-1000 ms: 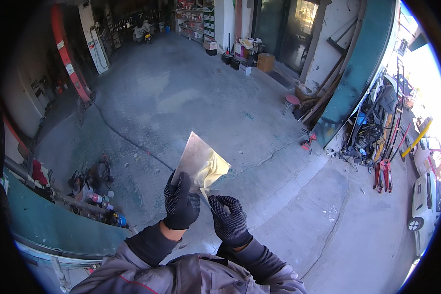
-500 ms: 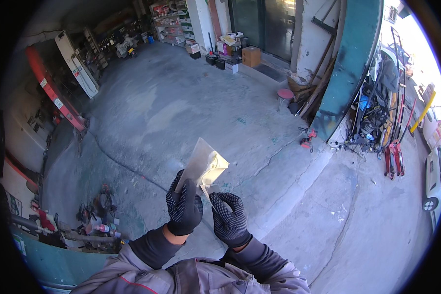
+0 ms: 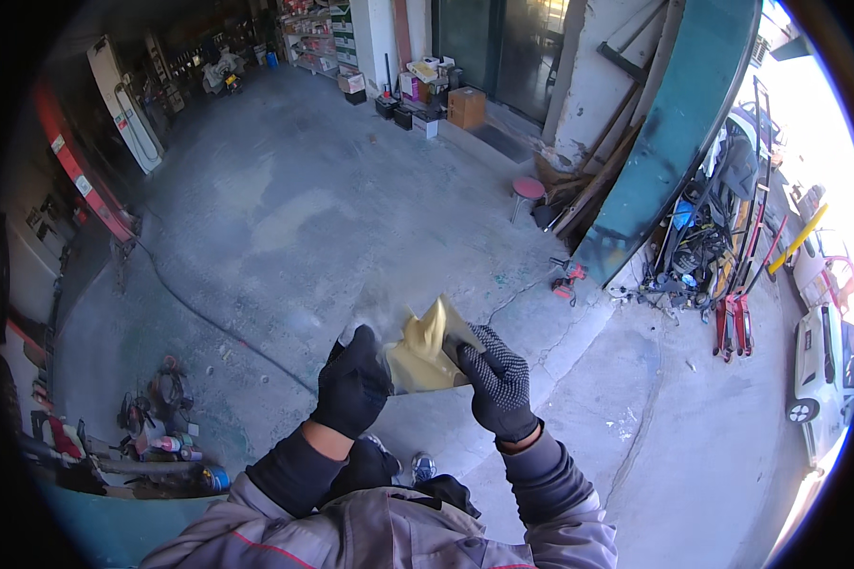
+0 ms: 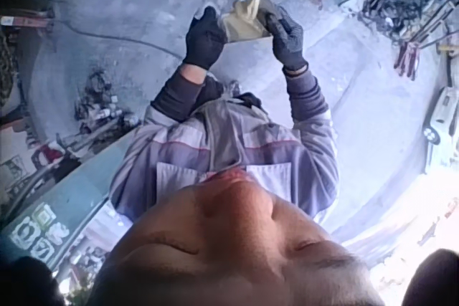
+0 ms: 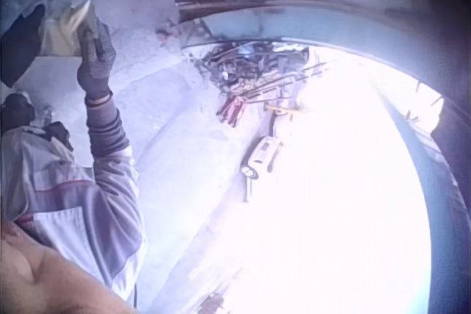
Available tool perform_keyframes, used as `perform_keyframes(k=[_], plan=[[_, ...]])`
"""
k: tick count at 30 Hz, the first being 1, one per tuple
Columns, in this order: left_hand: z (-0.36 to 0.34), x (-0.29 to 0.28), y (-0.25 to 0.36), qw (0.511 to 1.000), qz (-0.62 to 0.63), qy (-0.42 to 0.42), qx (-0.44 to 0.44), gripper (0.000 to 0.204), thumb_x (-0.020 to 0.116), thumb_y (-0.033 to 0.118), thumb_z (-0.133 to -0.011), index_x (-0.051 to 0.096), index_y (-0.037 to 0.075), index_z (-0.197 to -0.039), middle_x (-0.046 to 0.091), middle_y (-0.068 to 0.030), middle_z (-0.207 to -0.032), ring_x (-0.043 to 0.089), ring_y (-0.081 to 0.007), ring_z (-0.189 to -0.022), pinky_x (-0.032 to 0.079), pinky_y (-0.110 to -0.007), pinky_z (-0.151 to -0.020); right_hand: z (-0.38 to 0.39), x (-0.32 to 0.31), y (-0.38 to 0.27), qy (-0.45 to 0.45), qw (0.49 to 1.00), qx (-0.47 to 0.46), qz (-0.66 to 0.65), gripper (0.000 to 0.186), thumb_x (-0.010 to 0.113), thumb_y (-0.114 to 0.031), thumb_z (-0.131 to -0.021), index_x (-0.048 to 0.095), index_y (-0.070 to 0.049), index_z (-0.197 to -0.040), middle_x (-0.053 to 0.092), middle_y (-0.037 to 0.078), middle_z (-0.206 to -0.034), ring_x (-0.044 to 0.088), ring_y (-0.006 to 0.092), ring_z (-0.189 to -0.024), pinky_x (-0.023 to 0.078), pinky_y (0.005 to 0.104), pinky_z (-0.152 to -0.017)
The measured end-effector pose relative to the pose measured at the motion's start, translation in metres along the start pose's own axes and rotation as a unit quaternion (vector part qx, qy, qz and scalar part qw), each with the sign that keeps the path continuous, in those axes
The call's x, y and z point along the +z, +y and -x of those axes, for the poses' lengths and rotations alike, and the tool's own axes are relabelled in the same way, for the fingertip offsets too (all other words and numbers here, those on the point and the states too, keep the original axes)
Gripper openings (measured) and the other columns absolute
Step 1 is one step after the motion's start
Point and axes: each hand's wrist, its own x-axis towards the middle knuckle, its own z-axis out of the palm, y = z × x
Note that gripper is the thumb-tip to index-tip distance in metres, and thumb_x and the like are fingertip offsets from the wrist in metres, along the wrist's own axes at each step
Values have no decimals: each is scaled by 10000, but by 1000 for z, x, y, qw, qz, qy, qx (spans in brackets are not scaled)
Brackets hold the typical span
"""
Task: The person squats beside a brown car and uses a putty knife to scoop body filler from a container, then spreads the filler onto a damaged area on the rear quarter panel. The person repeatedly applies and smooths the filler over the same spot.
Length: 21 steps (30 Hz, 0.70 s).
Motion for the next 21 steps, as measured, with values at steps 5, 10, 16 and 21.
perform_keyframes(k=[5, 10, 16, 21], plan=[[-54, -14, 21, 996, 82, 12, 18, 268, 650, 246, -1028, 543, 215, -785, 467, 71, -587, 453, -68, -499, 391, -264, -515, -23, -30, 6, -104, 969, -77, 211, 224, 621, -54, -989, 684, 60, -1171, 698, 173, -975, 677, 293, -884, 532, 371, -815], [-116, -1, 38, 997, 38, -36, 58, 317, 589, 317, -1054, 555, 209, -758, 497, 68, -614, 507, -84, -595, 424, -277, -612, -76, -23, 28, 163, 978, 112, -65, 216, 638, -173, -1026, 688, 18, -1114, 680, 17, -922, 608, 87, -841, 483, 255, -733], [-200, 1, 65, 974, 73, -212, 43, 186, 571, 302, -1063, 639, 175, -945, 632, 25, -817, 625, -132, -802, 500, -320, -741, -165, 4, 51, 202, 974, 100, -23, 156, 645, -147, -1015, 673, 7, -1025, 658, 27, -884, 552, 101, -798, 465, 278, -721], [-254, 4, 66, 997, 20, -28, 74, 304, 611, 111, -1029, 586, 55, -1327, 636, -143, -1225, 637, -265, -1120, 548, -377, -935, -233, 22, 77, 247, 961, 106, -71, 143, 629, -129, -1015, 660, 9, -1030, 660, 39, -897, 569, 108, -814, 484, 286, -735]])
